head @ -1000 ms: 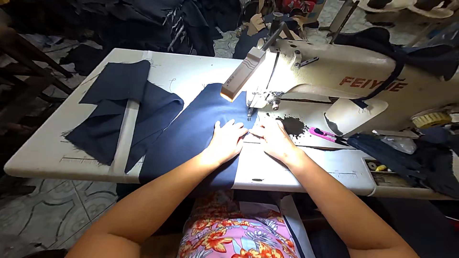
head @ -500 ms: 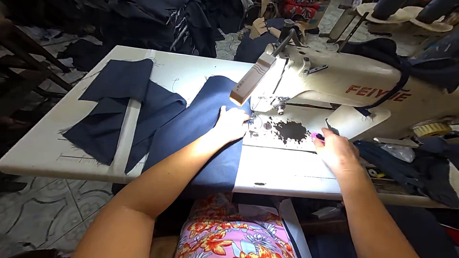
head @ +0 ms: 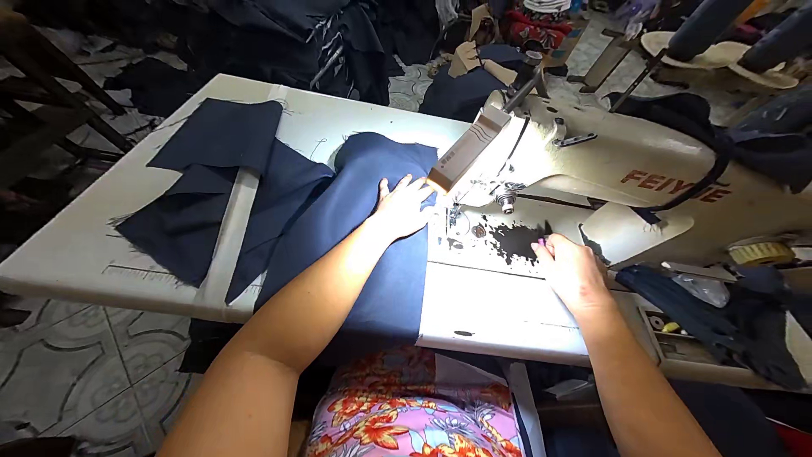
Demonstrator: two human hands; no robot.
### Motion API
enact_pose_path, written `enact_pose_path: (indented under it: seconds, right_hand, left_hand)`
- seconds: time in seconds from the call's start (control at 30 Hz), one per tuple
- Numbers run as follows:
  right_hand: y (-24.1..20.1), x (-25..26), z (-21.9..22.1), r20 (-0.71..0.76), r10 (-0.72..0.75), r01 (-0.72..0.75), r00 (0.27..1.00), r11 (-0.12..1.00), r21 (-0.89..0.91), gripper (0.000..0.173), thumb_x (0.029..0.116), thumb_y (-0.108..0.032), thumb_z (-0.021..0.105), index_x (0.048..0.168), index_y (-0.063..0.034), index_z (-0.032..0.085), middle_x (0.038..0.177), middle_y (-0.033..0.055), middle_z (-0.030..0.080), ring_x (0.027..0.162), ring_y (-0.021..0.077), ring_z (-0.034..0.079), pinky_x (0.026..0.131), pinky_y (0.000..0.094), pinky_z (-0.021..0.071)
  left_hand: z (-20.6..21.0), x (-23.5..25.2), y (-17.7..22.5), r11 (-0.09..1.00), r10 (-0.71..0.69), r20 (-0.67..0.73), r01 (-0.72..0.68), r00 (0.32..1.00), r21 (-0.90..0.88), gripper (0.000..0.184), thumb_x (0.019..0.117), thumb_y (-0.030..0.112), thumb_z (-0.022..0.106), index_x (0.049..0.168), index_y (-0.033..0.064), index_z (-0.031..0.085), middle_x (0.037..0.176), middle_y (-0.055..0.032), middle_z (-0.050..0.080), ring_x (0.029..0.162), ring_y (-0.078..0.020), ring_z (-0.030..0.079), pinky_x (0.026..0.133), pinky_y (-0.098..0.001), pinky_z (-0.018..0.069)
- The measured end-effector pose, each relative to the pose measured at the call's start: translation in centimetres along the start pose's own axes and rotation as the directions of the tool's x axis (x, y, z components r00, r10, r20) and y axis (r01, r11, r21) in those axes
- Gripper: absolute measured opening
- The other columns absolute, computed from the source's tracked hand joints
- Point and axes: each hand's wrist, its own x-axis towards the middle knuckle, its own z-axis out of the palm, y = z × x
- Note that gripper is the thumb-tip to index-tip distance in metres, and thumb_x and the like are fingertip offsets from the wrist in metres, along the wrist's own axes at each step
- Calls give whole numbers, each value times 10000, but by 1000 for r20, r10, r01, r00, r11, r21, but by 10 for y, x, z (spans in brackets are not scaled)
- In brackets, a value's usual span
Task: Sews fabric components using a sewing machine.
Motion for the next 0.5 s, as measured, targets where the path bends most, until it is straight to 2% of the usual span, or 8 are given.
enact_pose_path:
  seconds: [0.07,0.13,0.17,0.2,0.23,0.3,0.43,0.5]
  right_hand:
    - [-6,1,2,-38,-46,49,998,995,84,263,1042,-191,605,1105,64,610,879,302,666,877,495,677,774,663,507]
    - [-8,8,8,-38,-97,103,995,975,198,401,1035,-121,600,1389,31,488,875,270,689,763,424,703,725,599,561]
    - [-8,15,11,-29,-135,138,990,955,264,488,1034,-83,579,1484,12,414,893,252,700,714,372,706,692,550,584]
    - [-9,22,14,-22,-173,171,985,935,312,492,1035,-53,555,1499,20,407,928,242,708,704,335,700,690,515,584]
    - [-11,29,16,-32,-214,213,976,919,332,416,1037,-35,542,1441,45,488,951,232,716,728,318,699,716,501,579]
    - [-17,44,15,-38,-293,290,955,904,315,237,1049,-32,525,1219,71,653,981,226,728,829,340,715,816,532,567]
    - [-30,74,20,-39,-410,402,911,864,305,219,1038,-8,492,1133,123,639,1046,274,707,927,365,710,888,524,552]
    - [-47,83,16,60,-367,347,928,912,221,243,1052,-63,524,1123,140,637,1107,319,671,1089,437,659,990,580,481]
  left_hand:
    - [-5,0,-4,1000,-26,-19,26,999,-4,482,1058,383,458,1498,204,544,1620,-57,419,1542,-317,290,1166,-753,101]
    - [-9,-1,-1,999,-41,-24,41,999,-29,440,1066,332,472,1473,201,576,1609,-55,438,1536,-307,306,1174,-738,100]
    - [-13,-2,2,998,-52,-14,52,999,-44,422,1073,303,471,1466,199,585,1606,-56,443,1536,-308,307,1179,-732,92]
    - [-16,-3,4,996,-61,-4,60,998,-59,409,1078,277,469,1458,194,594,1602,-60,449,1535,-312,307,1180,-728,87]
    - [-19,-4,6,995,-67,0,67,998,-71,400,1079,256,465,1449,193,604,1597,-58,458,1534,-313,309,1181,-723,90]
    - [-23,-7,8,993,-75,-2,74,997,-93,389,1080,226,458,1432,195,622,1581,-56,479,1529,-312,317,1186,-708,97]
    - [-28,-10,9,991,-66,1,66,998,-120,385,1094,232,445,1432,171,618,1567,-72,496,1528,-318,324,1196,-703,83]
    - [-30,-10,8,991,-81,8,81,997,-104,387,1099,249,437,1436,182,615,1571,-64,493,1525,-312,333,1195,-705,95]
